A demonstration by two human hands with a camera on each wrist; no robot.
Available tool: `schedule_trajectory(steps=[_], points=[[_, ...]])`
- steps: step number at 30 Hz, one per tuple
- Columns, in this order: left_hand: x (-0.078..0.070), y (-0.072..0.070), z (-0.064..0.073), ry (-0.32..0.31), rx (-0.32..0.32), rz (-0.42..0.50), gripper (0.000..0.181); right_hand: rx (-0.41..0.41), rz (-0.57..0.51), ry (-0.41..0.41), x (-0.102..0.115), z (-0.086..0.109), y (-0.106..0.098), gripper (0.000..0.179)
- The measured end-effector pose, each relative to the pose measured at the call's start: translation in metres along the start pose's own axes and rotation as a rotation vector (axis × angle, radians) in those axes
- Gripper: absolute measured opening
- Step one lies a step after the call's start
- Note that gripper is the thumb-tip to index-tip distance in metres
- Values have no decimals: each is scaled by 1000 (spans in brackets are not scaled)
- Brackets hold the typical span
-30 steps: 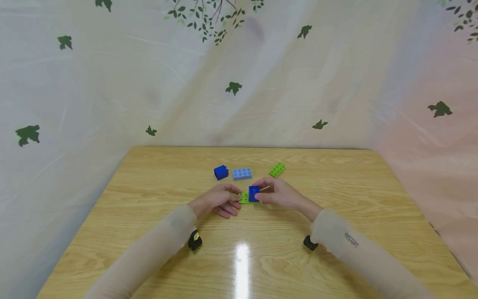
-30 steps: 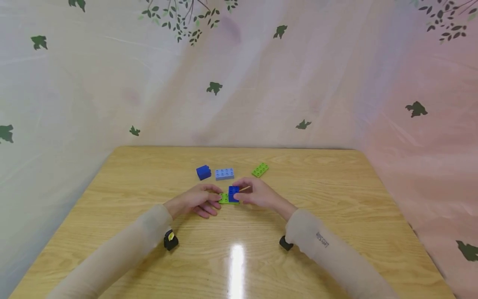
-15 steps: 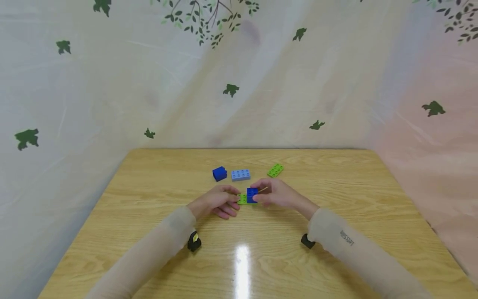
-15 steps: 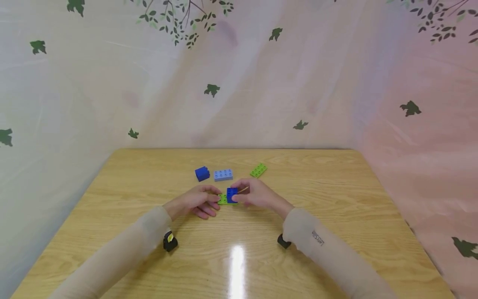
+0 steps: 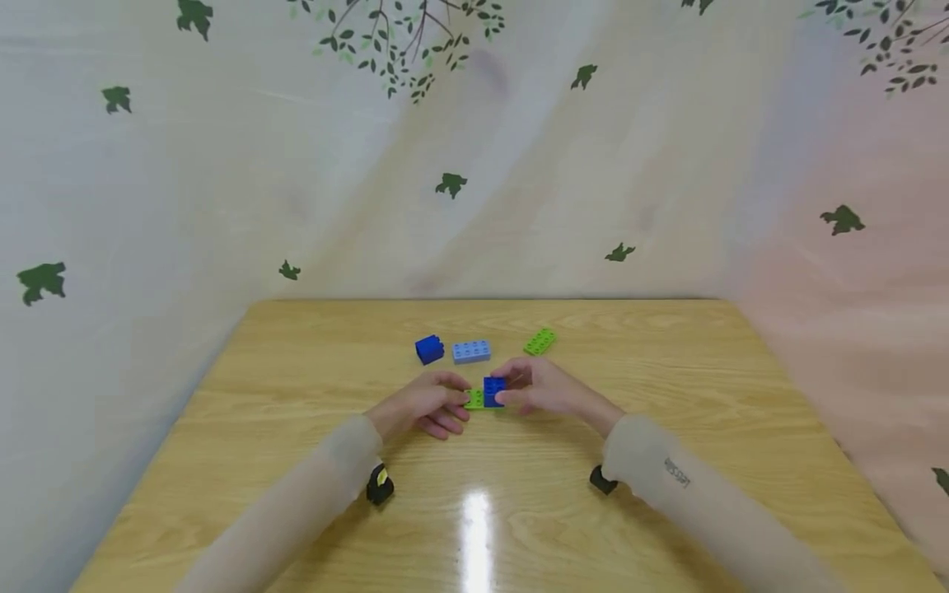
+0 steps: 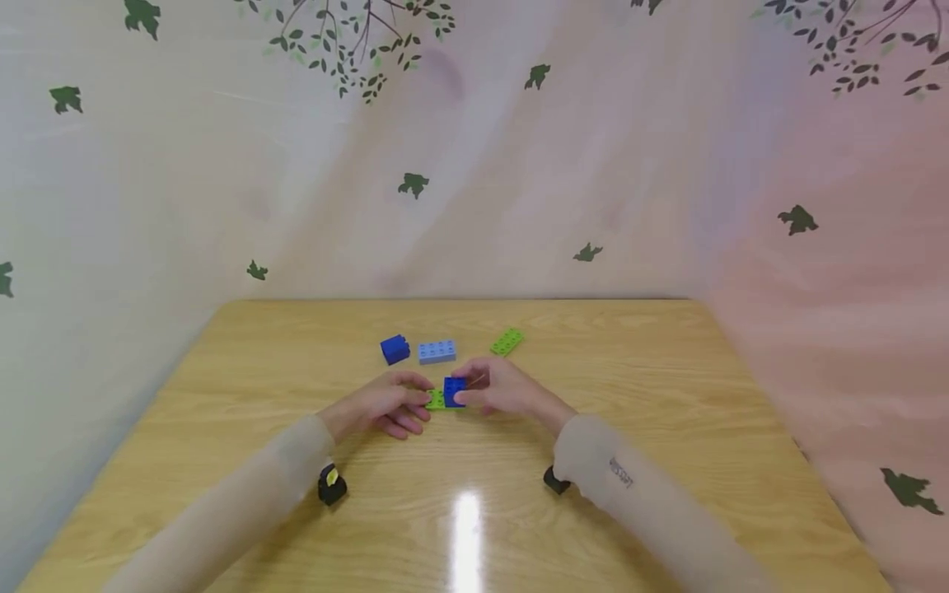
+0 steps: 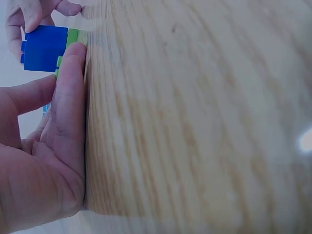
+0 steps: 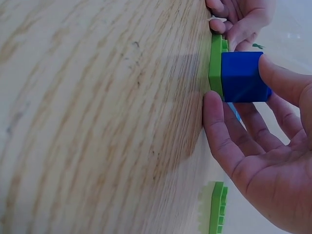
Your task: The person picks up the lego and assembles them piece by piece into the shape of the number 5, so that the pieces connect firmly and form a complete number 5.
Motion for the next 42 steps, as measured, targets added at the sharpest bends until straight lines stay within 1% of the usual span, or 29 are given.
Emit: schedule_trajectory(steps=[2,4,8,15,23,32,35,38,40,42], points=[[2,-4,4,-12,-17,3,36,13,-1,-10,2,-3,5,39],[3,-5,5,-9,-14,4,37,12,-5,-6,2,-5,6,37],[0,-3,3,3,5,10,40,-8,-6,8,-1,-5,2,36],[-1,-3,2,-21,-11,-4,39,6,1,-6,1,-4,1,38],[0,-4,2,-15,-1,5,38,-11,54,-30,5,-2,3,34],[0,-3,2,-21,15,7,37,-7,64,-16,6,-1,1,34],[0,-4,2,-19,12,6,37,5,98,-28,9,-1,1,34],[0,-5,3,-19,6,7,37,29,194,-61,13,-3,-1,35],[-1,-5,3,-19,6,9,37,38,254,-76,18,-5,-5,39],[-1,-5,2,-18,8,12,37,42,274,-80,22,-8,-11,45]])
Point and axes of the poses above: each hand's wrist, its own z-axis away from the middle knuckle, its own y-axis out of the palm, x = y × z, the point moved 5 cm from there along -z, towards the middle knuckle, and after that the axes turned 7 degrees about y, right-handed, at the moved point
